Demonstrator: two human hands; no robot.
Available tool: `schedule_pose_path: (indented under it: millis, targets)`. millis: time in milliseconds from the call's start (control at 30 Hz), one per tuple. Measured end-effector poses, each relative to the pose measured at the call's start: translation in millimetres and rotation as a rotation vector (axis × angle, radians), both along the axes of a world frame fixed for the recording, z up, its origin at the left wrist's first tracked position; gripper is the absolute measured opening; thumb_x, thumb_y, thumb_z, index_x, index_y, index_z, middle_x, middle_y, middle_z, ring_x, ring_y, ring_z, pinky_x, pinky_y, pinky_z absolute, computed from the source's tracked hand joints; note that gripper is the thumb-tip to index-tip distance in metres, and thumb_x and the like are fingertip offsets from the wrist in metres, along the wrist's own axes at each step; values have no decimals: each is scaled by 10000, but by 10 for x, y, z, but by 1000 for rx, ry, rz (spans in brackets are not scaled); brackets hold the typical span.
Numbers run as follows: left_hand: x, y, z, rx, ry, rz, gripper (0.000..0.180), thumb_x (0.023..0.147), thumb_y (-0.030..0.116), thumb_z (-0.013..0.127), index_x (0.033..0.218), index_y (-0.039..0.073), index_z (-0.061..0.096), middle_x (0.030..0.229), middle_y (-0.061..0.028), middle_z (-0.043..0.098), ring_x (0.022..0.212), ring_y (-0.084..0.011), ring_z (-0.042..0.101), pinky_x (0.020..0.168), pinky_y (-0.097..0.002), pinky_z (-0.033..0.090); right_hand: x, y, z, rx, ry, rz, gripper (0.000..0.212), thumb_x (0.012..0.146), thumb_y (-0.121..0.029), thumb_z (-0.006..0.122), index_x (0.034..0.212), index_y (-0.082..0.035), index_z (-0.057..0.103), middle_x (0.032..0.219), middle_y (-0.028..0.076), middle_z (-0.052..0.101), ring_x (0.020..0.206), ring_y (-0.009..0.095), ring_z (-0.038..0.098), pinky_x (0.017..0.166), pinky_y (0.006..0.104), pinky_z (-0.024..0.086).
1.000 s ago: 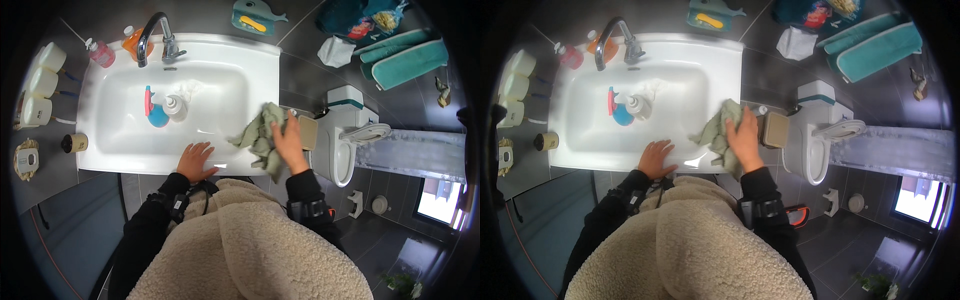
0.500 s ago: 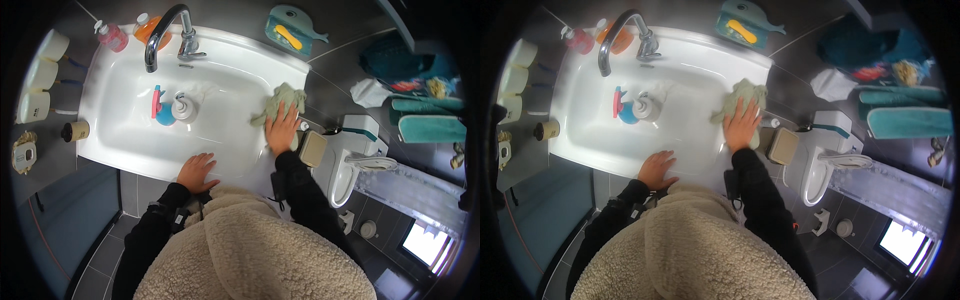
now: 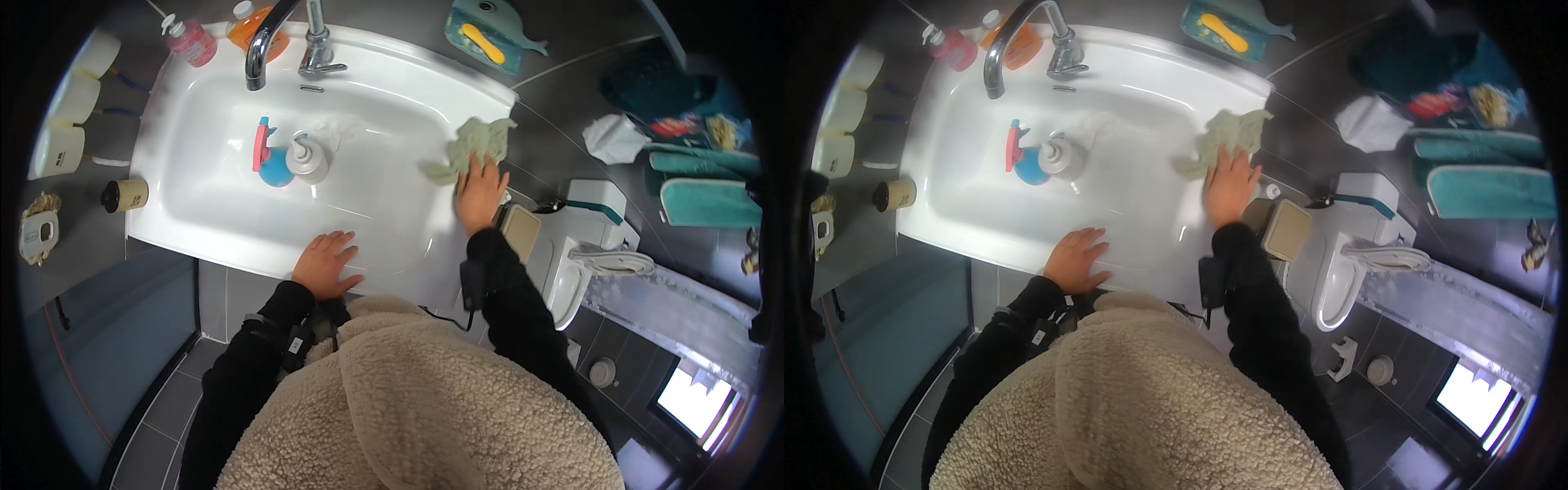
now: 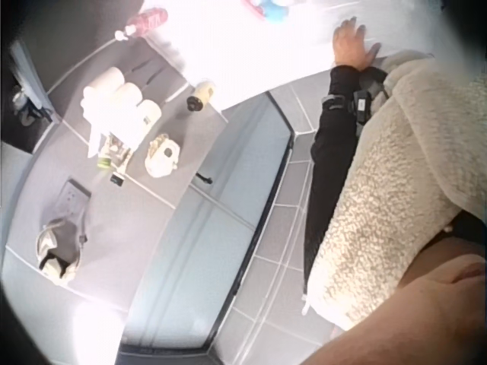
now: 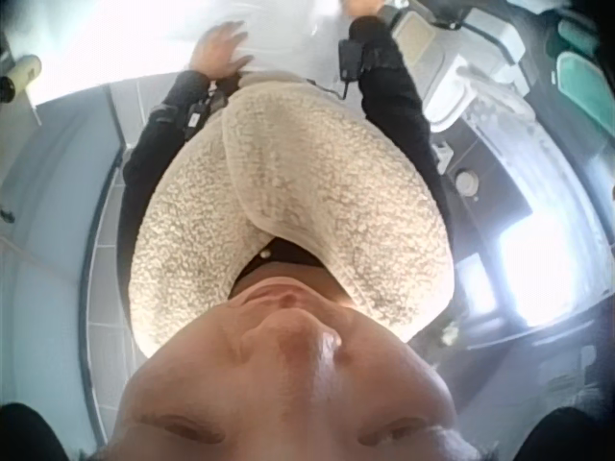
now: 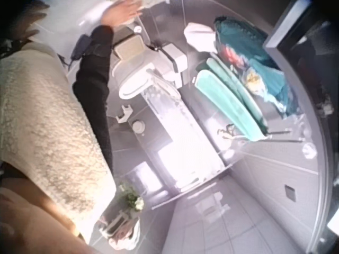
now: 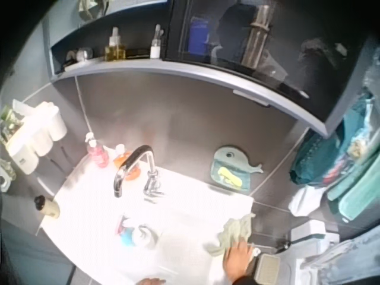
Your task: The person wipes the interior and rim of a white bathroom sink with a cloth, then rinses the cloth under the faucet. They move a spray bottle and soap dispenser aside to reach the sink surface, wipe around the faucet, and continue wiping the basin and rim.
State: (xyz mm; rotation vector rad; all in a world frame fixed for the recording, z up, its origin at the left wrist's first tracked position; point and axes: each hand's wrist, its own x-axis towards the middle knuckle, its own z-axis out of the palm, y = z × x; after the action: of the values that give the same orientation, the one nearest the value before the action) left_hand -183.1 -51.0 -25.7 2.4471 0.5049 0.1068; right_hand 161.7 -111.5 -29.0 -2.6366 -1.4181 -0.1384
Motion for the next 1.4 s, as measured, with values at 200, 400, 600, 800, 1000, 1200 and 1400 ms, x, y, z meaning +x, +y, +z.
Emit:
schedule_pose_path:
  millis: [200, 400, 600, 800, 1000, 1200, 1400]
  targets:
    - [-14, -8, -54, 29, -60, -23, 470, 842, 411, 706, 1121, 40, 640, 1387, -163, 531, 1282, -367, 492, 1044, -481, 417, -716, -1048, 316, 28, 155, 127, 411, 838, -114, 671, 1249, -111, 657, 1241, 159, 619, 1124, 342, 567, 1027, 473, 407]
    - [-51, -27, -127, 49, -128, -28, 449, 843, 397, 707, 1122, 52, 636, 1380, -162, 540, 1266, -376, 505, 1025, -482, 431, -542, -1136, 886, 169, 779, -255, 354, 923, -124, 638, 1260, -15, 631, 1175, 166, 677, 1023, 266, 656, 912, 358, 495]
    - [-68, -16, -168, 23, -140, -31, 436, 853, 394, 698, 1116, 49, 652, 1369, -168, 552, 1255, -367, 517, 1014, -463, 445, -394, -895, 1753, 985, 1100, -208, 379, 993, -145, 595, 1326, 23, 529, 1179, 111, 653, 1053, 176, 612, 955, 323, 467]
    - [-74, -12, -190, 4, -165, -21, 453, 861, 426, 696, 1091, 38, 657, 1359, -158, 555, 1260, -351, 512, 1002, -460, 444, -846, -1114, 1236, 813, 582, -9, 321, 997, -64, 513, 1301, 39, 492, 1237, 148, 582, 1153, 218, 547, 1021, 341, 408]
    - [-59, -16, -205, -1, -125, -24, 463, 865, 440, 685, 1109, 48, 652, 1372, -152, 548, 1265, -351, 510, 997, -462, 445, -1317, -1610, 908, -176, 536, -201, 408, 775, -116, 730, 1165, -86, 616, 1230, 191, 550, 1095, 405, 581, 898, 444, 498]
    - [-41, -14, -144, -2, -71, -22, 474, 861, 442, 686, 1128, 52, 645, 1375, -150, 547, 1269, -354, 508, 988, -462, 455, -1092, -1328, 872, 67, 266, 198, 635, 724, -55, 772, 1326, -147, 592, 1492, 165, 400, 1346, 395, 393, 1103, 486, 350]
    - [-28, 3, -78, -20, -23, -21, 478, 851, 439, 694, 1128, 53, 643, 1376, -151, 546, 1264, -353, 515, 989, -466, 457, -640, -1010, 415, -62, 235, 366, 521, 859, -96, 676, 1353, -240, 594, 1528, 82, 403, 1404, 363, 360, 1165, 595, 220]
